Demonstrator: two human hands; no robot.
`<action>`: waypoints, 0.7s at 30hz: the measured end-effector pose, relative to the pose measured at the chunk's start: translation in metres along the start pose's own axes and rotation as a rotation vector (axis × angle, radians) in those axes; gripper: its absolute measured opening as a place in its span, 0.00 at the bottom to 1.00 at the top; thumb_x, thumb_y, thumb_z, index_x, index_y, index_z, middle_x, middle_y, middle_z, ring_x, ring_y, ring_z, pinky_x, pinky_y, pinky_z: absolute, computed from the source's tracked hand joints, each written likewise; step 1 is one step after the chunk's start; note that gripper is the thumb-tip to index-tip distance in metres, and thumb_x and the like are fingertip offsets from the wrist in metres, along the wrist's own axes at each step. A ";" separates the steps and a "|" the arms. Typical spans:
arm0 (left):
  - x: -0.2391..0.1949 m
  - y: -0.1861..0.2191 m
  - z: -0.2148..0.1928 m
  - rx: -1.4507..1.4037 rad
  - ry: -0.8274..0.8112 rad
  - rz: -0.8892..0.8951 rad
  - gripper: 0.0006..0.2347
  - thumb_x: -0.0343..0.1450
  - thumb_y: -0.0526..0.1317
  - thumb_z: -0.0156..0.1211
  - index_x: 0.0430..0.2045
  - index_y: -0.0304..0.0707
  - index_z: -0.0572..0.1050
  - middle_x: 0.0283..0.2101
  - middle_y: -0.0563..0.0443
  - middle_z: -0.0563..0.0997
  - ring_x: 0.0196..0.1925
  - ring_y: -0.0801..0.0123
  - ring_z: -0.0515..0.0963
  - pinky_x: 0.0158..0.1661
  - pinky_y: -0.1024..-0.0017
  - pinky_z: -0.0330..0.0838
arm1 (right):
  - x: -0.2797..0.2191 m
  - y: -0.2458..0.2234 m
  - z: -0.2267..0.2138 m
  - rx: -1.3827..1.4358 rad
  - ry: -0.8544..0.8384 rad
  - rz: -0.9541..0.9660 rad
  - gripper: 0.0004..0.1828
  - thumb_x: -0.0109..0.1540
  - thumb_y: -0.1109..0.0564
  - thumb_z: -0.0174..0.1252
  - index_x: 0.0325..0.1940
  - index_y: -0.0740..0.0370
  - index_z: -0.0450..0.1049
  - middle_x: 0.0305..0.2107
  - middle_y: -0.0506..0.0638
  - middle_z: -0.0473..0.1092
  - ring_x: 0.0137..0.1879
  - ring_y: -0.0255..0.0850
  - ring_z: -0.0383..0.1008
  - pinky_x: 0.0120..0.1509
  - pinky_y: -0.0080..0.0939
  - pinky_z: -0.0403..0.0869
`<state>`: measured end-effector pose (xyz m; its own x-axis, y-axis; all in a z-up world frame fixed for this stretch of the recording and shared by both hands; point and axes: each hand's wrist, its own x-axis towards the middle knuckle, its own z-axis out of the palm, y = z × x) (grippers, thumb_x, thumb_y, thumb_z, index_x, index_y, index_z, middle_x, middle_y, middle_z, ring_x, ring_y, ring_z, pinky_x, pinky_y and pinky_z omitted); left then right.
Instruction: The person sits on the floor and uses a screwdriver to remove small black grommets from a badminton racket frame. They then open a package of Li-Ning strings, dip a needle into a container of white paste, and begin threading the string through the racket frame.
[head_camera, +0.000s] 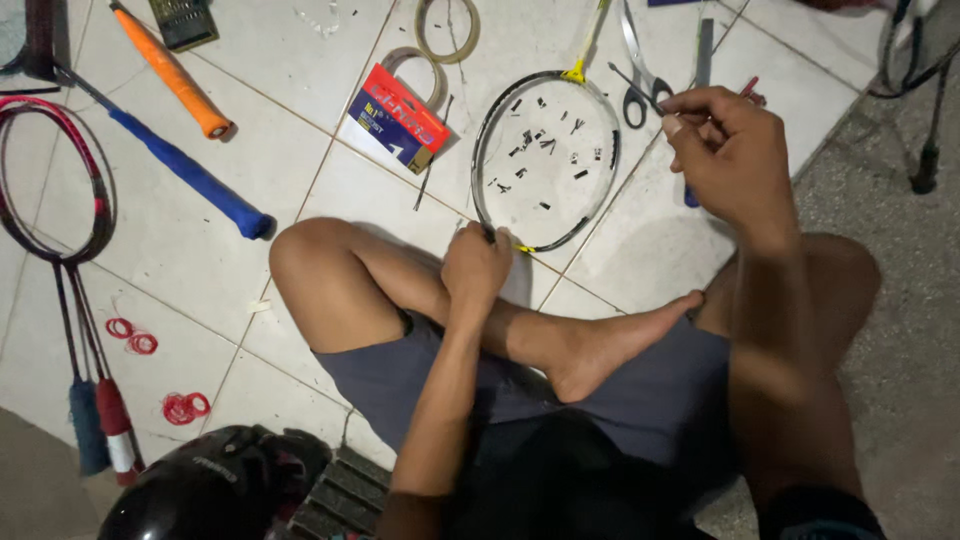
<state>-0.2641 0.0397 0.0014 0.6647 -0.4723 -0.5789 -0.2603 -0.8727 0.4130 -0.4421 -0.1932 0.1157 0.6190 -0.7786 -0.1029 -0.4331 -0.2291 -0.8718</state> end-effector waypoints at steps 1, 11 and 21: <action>0.001 -0.004 0.004 -0.005 0.005 0.004 0.20 0.75 0.53 0.51 0.44 0.31 0.78 0.49 0.34 0.83 0.54 0.34 0.80 0.49 0.40 0.72 | 0.001 0.001 -0.002 -0.003 0.002 -0.007 0.10 0.76 0.63 0.60 0.62 0.66 0.79 0.26 0.44 0.67 0.35 0.34 0.74 0.47 0.36 0.77; -0.013 0.041 -0.027 -1.731 0.184 0.141 0.08 0.73 0.36 0.56 0.44 0.39 0.69 0.25 0.55 0.64 0.25 0.72 0.67 0.33 0.72 0.66 | -0.027 -0.044 0.000 0.004 -0.039 0.072 0.10 0.75 0.63 0.58 0.60 0.64 0.80 0.32 0.50 0.74 0.38 0.37 0.77 0.47 0.36 0.77; 0.007 0.056 -0.044 -1.697 0.345 0.492 0.13 0.76 0.42 0.58 0.23 0.35 0.68 0.14 0.58 0.51 0.16 0.77 0.53 0.25 0.76 0.54 | -0.035 -0.040 0.048 -0.183 -0.174 -0.027 0.10 0.67 0.58 0.62 0.53 0.54 0.82 0.37 0.47 0.77 0.41 0.34 0.78 0.45 0.34 0.71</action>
<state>-0.2436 -0.0071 0.0512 0.9145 -0.3838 -0.1280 0.3209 0.4955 0.8072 -0.4148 -0.1291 0.1317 0.7284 -0.6623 -0.1757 -0.5167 -0.3625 -0.7756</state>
